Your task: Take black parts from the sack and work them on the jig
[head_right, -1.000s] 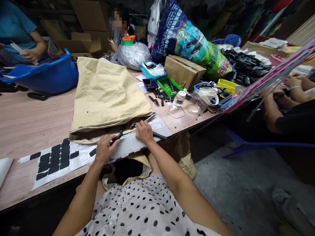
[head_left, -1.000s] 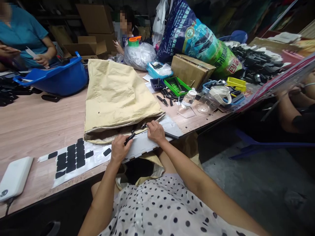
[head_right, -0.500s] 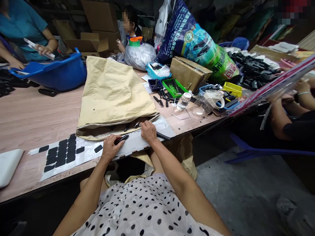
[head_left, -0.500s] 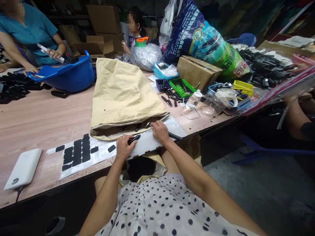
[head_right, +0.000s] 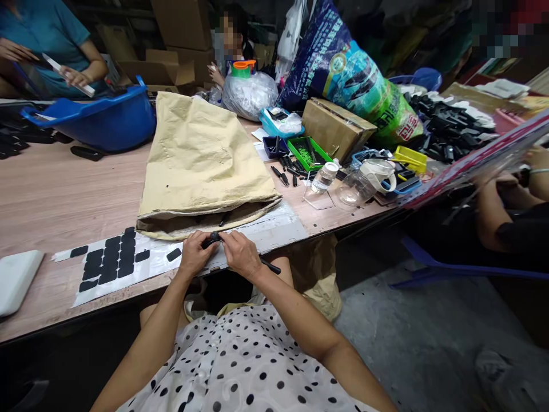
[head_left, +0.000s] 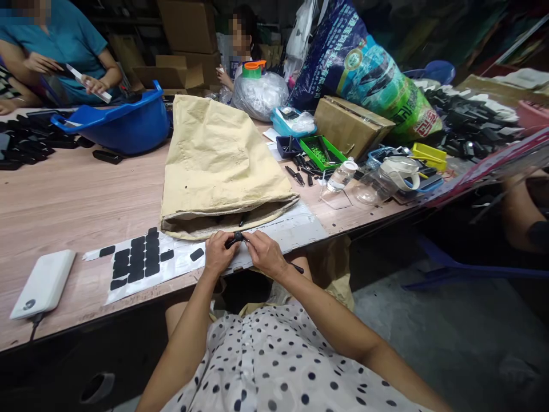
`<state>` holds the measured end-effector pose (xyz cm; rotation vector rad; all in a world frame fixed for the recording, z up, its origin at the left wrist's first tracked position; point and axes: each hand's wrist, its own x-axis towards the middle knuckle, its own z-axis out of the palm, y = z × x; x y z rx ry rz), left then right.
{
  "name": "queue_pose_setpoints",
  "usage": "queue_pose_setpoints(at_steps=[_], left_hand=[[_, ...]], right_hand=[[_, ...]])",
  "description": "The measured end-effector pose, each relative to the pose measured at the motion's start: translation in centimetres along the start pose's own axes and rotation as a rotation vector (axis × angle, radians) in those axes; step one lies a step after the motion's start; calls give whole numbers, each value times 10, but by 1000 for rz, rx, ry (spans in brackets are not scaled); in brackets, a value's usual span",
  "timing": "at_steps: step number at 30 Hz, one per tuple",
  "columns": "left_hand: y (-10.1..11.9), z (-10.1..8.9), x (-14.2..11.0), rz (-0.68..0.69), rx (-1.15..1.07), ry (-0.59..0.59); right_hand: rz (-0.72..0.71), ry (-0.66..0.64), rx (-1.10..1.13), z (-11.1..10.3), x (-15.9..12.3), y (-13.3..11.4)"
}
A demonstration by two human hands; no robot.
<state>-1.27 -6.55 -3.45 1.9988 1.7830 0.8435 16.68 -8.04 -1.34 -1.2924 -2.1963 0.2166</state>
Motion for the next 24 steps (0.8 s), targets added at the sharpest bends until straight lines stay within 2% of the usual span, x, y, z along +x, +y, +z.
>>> queue_pose_setpoints(at_steps=[7,14,19,24], left_hand=[[1,1,0,-12,-8,4],[3,2,0,-16,-5,16],[6,0,-1,-8,-1,16],[7,-2,-2,-17,12,-6]], right_hand=[[56,50,4,-8,4,6],[77,-9,-37,-6,5,14],[143,42,-166,-9,18,41],[186,10,-302,-6,26,70]])
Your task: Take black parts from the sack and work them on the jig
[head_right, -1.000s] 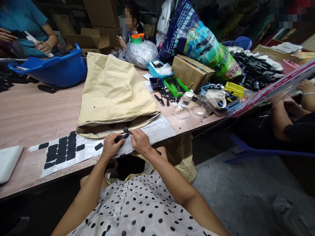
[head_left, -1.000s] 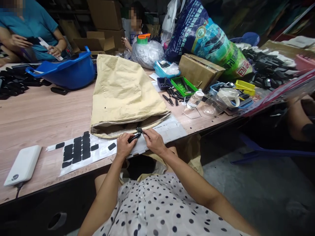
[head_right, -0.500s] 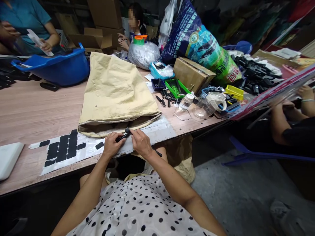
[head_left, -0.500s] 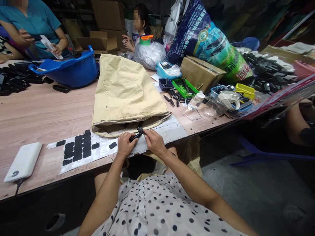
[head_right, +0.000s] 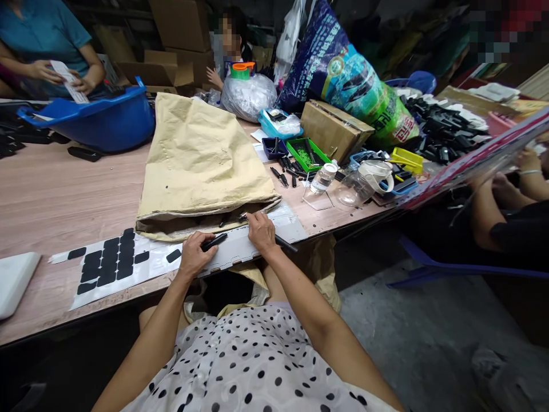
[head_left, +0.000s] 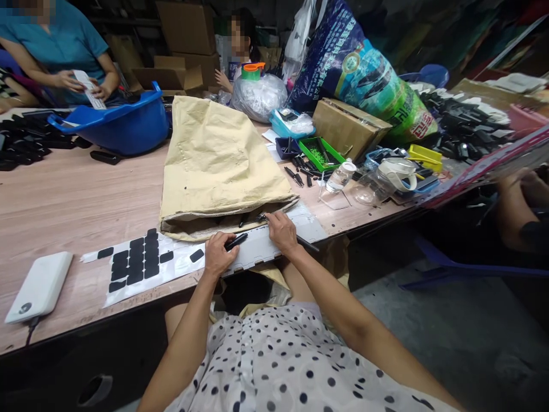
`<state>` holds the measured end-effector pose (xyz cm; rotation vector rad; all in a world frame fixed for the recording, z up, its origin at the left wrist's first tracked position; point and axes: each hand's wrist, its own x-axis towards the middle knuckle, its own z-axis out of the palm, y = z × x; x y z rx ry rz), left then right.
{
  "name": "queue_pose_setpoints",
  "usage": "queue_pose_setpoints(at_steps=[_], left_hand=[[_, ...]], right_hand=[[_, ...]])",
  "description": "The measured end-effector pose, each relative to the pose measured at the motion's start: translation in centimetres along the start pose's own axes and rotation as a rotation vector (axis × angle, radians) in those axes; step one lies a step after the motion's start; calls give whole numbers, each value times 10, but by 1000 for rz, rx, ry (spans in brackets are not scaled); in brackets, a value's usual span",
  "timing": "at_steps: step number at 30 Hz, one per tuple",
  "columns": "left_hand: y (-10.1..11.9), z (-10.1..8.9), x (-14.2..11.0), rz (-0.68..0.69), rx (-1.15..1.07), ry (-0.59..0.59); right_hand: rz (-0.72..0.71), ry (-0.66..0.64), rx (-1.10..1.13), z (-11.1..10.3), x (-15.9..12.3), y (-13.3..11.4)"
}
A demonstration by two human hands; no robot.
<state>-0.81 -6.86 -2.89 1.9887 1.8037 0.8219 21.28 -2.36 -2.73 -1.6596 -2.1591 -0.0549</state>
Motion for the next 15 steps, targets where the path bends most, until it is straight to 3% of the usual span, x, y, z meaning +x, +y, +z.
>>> queue_pose_setpoints(at_steps=[6,15], left_hand=[[-1,-1,0,-1,13,2],[-8,-4,-1,19,-7,-17]], right_hand=[[24,22,-49,10,-4,-1],[28,-10,-48,5,-2,-6]])
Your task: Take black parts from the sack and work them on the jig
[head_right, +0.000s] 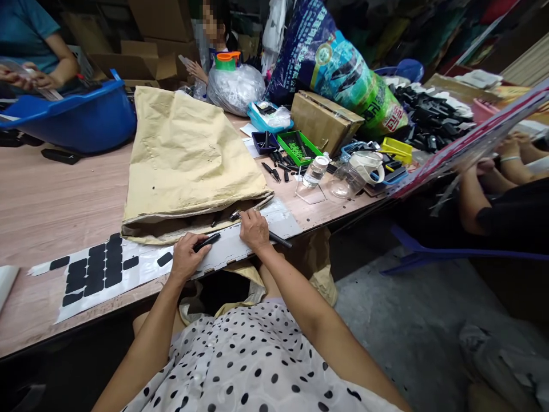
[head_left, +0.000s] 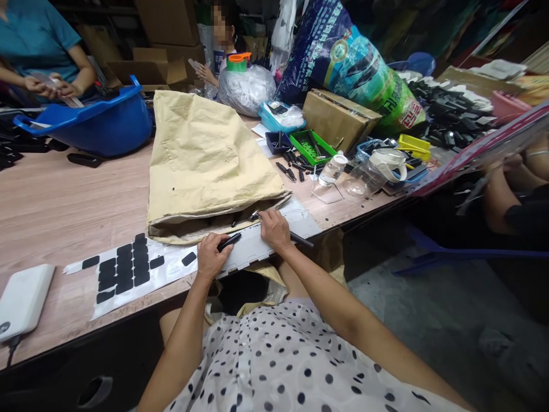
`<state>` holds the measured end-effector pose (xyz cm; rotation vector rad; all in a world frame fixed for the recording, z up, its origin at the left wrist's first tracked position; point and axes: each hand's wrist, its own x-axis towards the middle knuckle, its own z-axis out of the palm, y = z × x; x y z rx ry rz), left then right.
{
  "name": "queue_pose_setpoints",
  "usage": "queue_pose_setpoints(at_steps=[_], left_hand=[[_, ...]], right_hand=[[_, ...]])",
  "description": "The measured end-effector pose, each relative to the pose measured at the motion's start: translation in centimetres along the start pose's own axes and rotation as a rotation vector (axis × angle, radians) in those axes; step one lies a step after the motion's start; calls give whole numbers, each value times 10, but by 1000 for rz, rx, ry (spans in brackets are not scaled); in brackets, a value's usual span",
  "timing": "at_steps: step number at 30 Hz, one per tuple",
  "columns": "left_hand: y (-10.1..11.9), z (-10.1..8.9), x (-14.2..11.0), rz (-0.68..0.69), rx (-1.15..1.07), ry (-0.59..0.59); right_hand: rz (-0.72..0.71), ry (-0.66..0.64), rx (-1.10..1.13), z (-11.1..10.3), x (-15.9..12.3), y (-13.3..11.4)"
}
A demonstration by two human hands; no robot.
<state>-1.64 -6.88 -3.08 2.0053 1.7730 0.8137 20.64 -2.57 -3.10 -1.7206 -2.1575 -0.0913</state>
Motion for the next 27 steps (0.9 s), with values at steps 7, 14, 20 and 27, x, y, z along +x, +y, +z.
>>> queue_pose_setpoints(at_steps=[7,14,20,27], left_hand=[[3,-5,1,-19,-161,11],[32,-35,-41,30,-444,-30],[40,-14,-98,-2,-368,-357],[12,29,-111,-347,-1,-639]], right_hand=[[7,9,9,2,2,-1],[4,12,8,1,2,-2],[19,9,8,2,2,-3],[20,-1,8,3,3,-4]])
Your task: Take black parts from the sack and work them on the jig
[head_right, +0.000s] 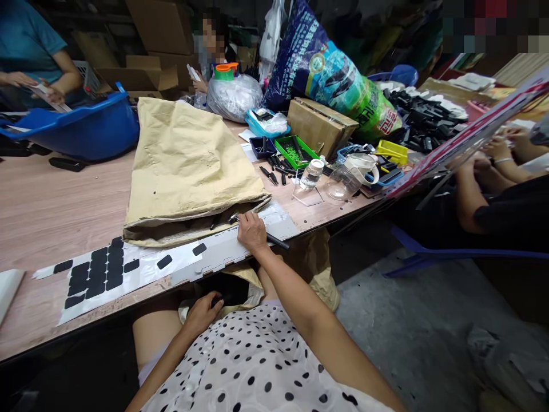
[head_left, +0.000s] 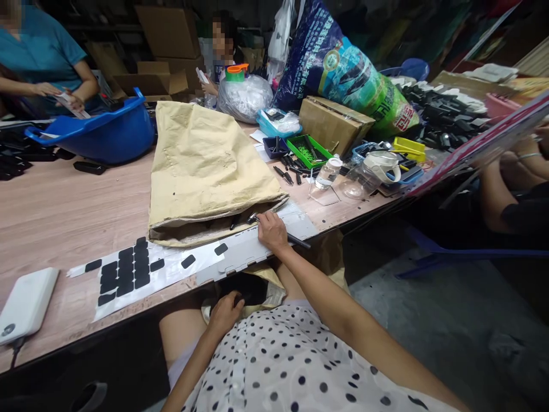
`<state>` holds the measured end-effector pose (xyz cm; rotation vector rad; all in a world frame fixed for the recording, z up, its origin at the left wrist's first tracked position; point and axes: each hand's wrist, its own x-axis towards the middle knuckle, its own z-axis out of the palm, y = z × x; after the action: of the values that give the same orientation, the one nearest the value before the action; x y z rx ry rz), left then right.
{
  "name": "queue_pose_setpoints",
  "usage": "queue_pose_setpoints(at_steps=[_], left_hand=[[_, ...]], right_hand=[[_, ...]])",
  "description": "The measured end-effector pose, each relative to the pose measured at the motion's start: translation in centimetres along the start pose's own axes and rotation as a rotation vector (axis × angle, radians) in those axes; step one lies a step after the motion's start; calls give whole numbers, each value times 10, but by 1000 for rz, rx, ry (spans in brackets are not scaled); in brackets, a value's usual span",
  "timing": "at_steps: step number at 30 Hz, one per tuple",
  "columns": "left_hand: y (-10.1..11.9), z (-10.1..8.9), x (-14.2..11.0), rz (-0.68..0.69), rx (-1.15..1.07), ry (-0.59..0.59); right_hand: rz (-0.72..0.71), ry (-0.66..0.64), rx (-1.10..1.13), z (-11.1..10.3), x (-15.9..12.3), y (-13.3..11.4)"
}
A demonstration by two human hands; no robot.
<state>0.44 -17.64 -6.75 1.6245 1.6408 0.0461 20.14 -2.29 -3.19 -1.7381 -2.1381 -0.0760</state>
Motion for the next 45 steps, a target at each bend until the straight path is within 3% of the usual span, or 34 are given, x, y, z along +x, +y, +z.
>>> queue_pose_setpoints(at_steps=[2,5,7,9,11,14,17,19,25,30,37,41,45], left_hand=[[1,-2,0,23,-2,-23],[16,-17,0,229,-126,32],[34,-36,7,341,-206,180],[53,-58,25,380,-218,424],[68,-78,52,340,-163,669],[82,-98,95,195,-54,802],[87,-105,119,57,17,774],[85,-106,120,39,26,753],[53,-102,81,321,54,764],[28,-92,72,290,29,735],[28,-89,79,264,0,711],[29,-88,78,265,-4,706],[29,-87,78,263,-9,696]], right_hand=[[7,-7,-1,-1,0,-1],[13,-18,1,-3,0,-3],[11,-25,6,-4,0,-4],[14,-28,10,-4,0,-4],[18,-30,10,-4,1,-5],[11,-25,10,-3,1,-5],[-1,-20,11,-4,2,-6],[-2,-20,10,-5,2,-6],[-1,-26,17,-6,1,-6],[16,-33,18,-6,0,-4],[23,-5,109,-9,-1,2],[-52,58,267,-17,-9,-11],[-150,17,389,-22,-22,-35]])
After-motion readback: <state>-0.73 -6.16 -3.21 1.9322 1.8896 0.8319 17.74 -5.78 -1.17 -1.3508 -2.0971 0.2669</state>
